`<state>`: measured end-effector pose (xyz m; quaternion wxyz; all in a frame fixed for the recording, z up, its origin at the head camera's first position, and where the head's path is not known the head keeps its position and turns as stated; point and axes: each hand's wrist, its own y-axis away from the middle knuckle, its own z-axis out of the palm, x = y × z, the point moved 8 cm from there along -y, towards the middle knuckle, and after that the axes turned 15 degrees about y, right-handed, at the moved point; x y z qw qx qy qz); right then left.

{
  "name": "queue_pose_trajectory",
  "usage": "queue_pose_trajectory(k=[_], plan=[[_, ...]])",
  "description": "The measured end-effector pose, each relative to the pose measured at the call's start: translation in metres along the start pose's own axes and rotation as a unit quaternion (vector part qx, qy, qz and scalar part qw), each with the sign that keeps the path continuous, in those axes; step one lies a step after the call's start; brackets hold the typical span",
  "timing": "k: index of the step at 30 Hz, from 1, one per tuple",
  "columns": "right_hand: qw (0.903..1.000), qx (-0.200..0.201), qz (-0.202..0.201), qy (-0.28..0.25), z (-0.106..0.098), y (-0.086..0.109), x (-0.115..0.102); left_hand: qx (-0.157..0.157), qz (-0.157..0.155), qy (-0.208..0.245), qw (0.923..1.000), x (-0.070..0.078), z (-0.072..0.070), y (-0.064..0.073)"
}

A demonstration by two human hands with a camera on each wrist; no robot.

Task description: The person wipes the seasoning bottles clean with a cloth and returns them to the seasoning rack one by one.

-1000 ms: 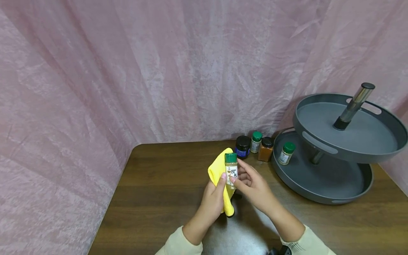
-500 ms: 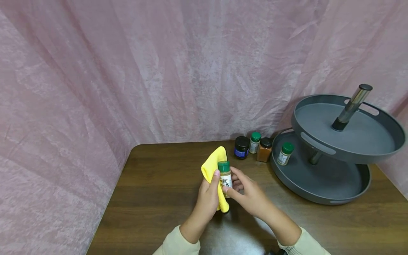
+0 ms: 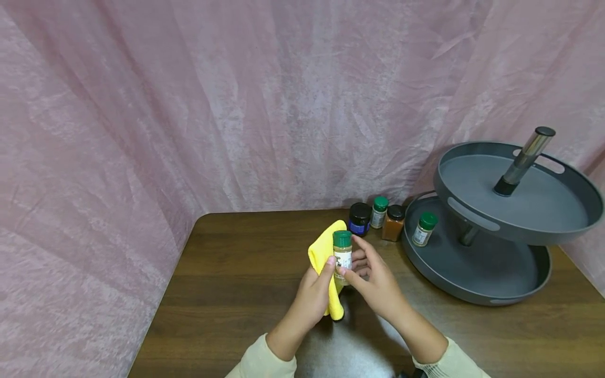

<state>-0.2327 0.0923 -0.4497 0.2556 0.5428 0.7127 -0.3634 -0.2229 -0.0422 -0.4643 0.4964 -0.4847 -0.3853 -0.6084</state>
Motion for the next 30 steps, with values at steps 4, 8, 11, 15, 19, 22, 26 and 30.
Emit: queue_pose_trajectory(k=[4, 8, 11, 15, 19, 22, 26, 30], plan=[[0.9998, 0.015, 0.008, 0.003, -0.004, 0.000, 0.002, -0.019, -0.017, 0.017, 0.9995, -0.004, 0.003, 0.001], [0.9998, 0.016, 0.008, 0.001, -0.006, 0.000, 0.001, -0.002, -0.033, 0.037, 0.9987, -0.008, -0.002, 0.000], [0.9998, 0.017, 0.001, -0.011, -0.007, 0.001, -0.001, 0.017, -0.036, 0.051, 0.9979, -0.009, -0.007, 0.000], [0.9984, 0.048, -0.021, -0.020, -0.013, 0.002, -0.005, 0.038, -0.036, 0.074, 0.9959, -0.009, -0.012, -0.001], [0.9933, 0.094, -0.058, -0.034, -0.021, 0.005, -0.012, 0.042, -0.033, 0.089, 0.9946, -0.009, -0.012, -0.001], [0.9880, 0.114, -0.097, -0.040, -0.025, 0.008, -0.021, 0.035, -0.044, 0.109, 0.9924, -0.011, -0.010, -0.002], [0.9838, 0.108, -0.138, -0.034, -0.022, 0.012, -0.030, 0.037, -0.073, 0.151, 0.9852, -0.016, -0.011, -0.003], [0.9856, 0.088, -0.141, -0.031, -0.016, 0.014, -0.030, 0.051, -0.099, 0.179, 0.9776, -0.017, -0.013, -0.004]])
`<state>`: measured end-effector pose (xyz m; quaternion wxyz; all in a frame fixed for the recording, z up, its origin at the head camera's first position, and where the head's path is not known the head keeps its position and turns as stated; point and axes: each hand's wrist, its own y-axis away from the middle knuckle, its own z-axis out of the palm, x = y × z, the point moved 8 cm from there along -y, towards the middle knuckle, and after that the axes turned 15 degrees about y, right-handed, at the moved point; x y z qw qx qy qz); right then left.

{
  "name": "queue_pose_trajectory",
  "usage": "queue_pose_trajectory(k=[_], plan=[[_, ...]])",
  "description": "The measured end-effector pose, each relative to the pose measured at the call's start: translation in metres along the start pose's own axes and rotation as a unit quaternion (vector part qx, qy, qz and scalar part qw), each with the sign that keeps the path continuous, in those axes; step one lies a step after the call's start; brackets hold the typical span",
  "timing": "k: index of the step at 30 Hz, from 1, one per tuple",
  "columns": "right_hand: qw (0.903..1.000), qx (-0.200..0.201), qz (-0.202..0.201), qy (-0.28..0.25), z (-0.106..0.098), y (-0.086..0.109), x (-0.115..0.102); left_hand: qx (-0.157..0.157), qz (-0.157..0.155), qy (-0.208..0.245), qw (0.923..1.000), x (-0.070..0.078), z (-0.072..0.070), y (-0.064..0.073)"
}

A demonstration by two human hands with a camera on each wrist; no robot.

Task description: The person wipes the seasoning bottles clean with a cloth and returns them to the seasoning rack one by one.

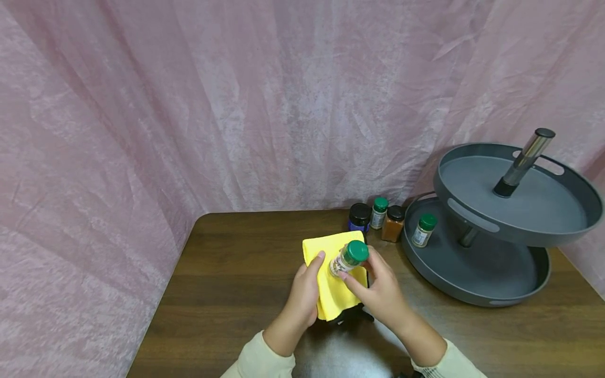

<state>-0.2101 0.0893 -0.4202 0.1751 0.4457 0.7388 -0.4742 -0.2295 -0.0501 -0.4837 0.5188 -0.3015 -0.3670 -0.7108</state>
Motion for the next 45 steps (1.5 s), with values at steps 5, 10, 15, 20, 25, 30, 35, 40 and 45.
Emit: queue_pose_trajectory(k=[5, 10, 15, 20, 25, 30, 35, 40, 45], plan=[[0.9997, -0.016, 0.000, 0.020, 0.004, 0.002, 0.003, 0.015, -0.015, 0.019, 0.9996, 0.002, -0.003, 0.000], [0.9991, -0.027, -0.013, 0.030, 0.005, 0.000, 0.002, 0.022, 0.005, 0.032, 0.9992, 0.008, -0.004, 0.000], [0.9985, 0.004, -0.021, 0.051, -0.001, -0.002, 0.003, 0.029, 0.010, 0.035, 0.9989, 0.010, -0.006, 0.001], [0.9979, 0.039, -0.019, 0.048, -0.006, -0.003, 0.004, 0.031, 0.008, 0.033, 0.9989, 0.011, -0.005, 0.000], [0.9988, 0.037, -0.002, 0.031, -0.008, -0.005, 0.009, 0.034, 0.010, 0.027, 0.9990, 0.011, -0.005, 0.001], [0.9995, 0.021, 0.025, 0.000, -0.009, -0.007, 0.015, 0.029, -0.008, 0.029, 0.9991, 0.007, -0.004, 0.001], [0.9983, 0.031, 0.041, -0.029, -0.009, -0.008, 0.018, 0.026, -0.008, 0.030, 0.9992, 0.007, -0.004, 0.002], [0.9941, 0.052, 0.064, -0.072, -0.010, -0.007, 0.021, 0.024, -0.001, 0.029, 0.9993, 0.008, -0.001, 0.003], [0.9925, 0.037, 0.074, -0.089, -0.006, -0.004, 0.019, 0.016, -0.003, 0.033, 0.9993, 0.006, 0.002, 0.003]])
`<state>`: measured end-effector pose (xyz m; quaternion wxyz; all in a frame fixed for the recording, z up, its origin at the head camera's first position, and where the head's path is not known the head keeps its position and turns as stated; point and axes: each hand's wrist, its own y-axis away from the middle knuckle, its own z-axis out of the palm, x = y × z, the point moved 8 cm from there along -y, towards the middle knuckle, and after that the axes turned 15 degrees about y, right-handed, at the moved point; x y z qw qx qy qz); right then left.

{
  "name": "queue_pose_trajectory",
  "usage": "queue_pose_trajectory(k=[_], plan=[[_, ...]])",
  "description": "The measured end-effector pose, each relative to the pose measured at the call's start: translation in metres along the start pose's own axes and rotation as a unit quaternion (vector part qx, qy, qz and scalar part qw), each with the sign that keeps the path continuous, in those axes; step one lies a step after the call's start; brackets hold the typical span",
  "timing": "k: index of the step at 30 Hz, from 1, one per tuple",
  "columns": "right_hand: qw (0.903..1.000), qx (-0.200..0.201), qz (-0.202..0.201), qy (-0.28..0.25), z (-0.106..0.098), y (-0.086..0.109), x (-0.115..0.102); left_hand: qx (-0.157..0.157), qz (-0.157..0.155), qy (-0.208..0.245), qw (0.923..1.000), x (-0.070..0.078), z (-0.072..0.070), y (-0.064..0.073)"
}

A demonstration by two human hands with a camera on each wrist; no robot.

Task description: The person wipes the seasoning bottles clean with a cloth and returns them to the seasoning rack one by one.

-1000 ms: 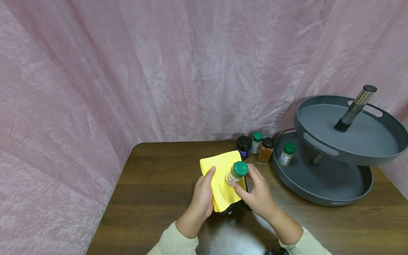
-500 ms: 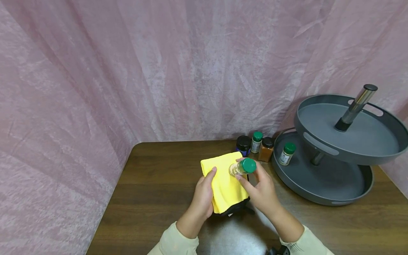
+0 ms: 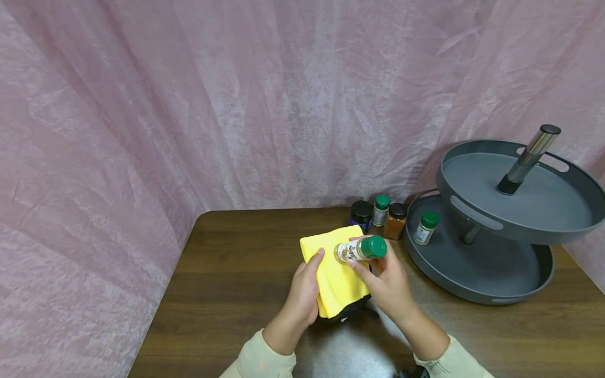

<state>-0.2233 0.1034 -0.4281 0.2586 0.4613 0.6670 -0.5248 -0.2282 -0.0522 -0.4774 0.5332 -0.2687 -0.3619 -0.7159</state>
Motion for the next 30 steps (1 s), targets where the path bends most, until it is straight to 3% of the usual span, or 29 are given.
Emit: queue_pose_trajectory(k=[10, 15, 21, 30], plan=[[0.9975, -0.031, -0.041, 0.049, 0.005, 0.001, -0.004, 0.018, 0.021, 0.002, 0.9996, 0.009, -0.006, -0.002], [0.9957, -0.029, -0.048, 0.074, 0.001, -0.001, -0.005, 0.030, 0.031, 0.006, 0.9990, 0.015, -0.007, -0.002], [0.9973, -0.006, -0.043, 0.059, -0.005, -0.004, -0.003, 0.014, 0.021, -0.002, 0.9997, 0.013, -0.006, -0.001], [0.9998, -0.004, -0.002, 0.017, -0.007, -0.003, 0.001, -0.011, -0.010, -0.018, 0.9997, 0.000, 0.000, 0.002]])
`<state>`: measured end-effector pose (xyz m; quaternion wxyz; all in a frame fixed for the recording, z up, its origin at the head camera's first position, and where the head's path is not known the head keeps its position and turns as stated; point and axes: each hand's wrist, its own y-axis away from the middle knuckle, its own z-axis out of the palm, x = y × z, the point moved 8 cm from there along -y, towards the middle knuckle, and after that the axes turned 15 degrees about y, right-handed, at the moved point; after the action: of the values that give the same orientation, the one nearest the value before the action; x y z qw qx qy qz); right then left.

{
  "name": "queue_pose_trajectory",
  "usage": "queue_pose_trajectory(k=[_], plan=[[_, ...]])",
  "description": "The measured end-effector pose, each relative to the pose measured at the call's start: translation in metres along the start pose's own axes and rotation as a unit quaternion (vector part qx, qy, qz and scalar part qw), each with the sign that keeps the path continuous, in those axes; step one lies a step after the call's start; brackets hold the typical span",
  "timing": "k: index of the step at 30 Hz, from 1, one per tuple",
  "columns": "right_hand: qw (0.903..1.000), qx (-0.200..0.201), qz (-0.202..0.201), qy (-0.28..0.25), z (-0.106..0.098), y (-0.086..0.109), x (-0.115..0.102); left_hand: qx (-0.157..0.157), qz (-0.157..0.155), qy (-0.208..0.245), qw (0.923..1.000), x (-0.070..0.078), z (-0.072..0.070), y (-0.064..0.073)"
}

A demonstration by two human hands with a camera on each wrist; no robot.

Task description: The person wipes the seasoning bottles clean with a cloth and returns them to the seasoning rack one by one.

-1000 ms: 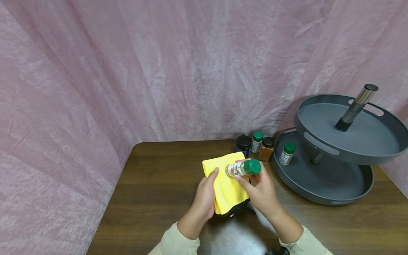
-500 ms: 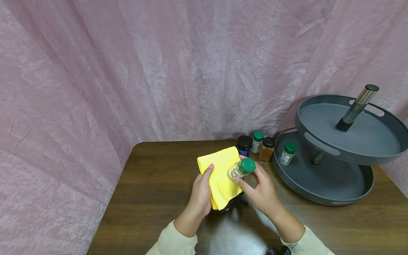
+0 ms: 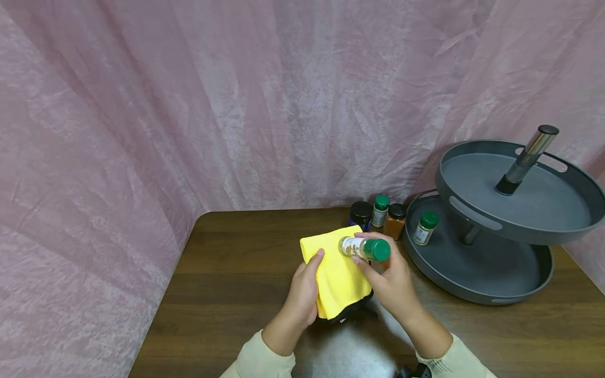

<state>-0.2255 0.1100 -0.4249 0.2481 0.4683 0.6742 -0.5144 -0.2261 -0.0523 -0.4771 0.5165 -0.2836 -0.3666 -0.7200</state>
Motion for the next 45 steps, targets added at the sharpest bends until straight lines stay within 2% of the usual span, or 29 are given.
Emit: queue_pose_trajectory(k=[4, 11, 15, 21, 25, 32, 38, 45], plan=[[0.9999, -0.013, 0.005, -0.004, 0.005, 0.002, -0.001, -0.002, -0.001, 0.001, 1.0000, -0.004, 0.000, 0.000], [0.9982, -0.043, -0.036, 0.023, 0.013, 0.004, -0.007, 0.014, 0.010, 0.009, 0.9998, -0.001, -0.005, -0.003], [0.9973, -0.044, -0.046, 0.037, 0.012, 0.003, -0.007, 0.031, 0.018, 0.017, 0.9992, 0.003, -0.009, -0.005], [0.9976, -0.032, -0.032, 0.051, 0.006, 0.001, -0.002, 0.040, 0.026, 0.021, 0.9987, 0.005, -0.009, -0.005], [0.9988, -0.024, -0.024, 0.035, 0.004, -0.001, 0.000, 0.042, 0.024, 0.021, 0.9986, 0.004, -0.009, -0.004], [0.9999, -0.008, -0.010, 0.006, 0.004, 0.000, 0.000, 0.018, 0.011, 0.015, 0.9997, 0.000, -0.004, -0.004], [0.9998, -0.018, 0.010, 0.004, 0.010, 0.003, 0.002, 0.017, 0.009, 0.014, 0.9997, -0.002, -0.006, -0.004], [0.9994, -0.026, -0.002, 0.023, 0.012, 0.004, 0.001, 0.018, 0.010, 0.018, 0.9996, -0.002, -0.008, -0.007]])
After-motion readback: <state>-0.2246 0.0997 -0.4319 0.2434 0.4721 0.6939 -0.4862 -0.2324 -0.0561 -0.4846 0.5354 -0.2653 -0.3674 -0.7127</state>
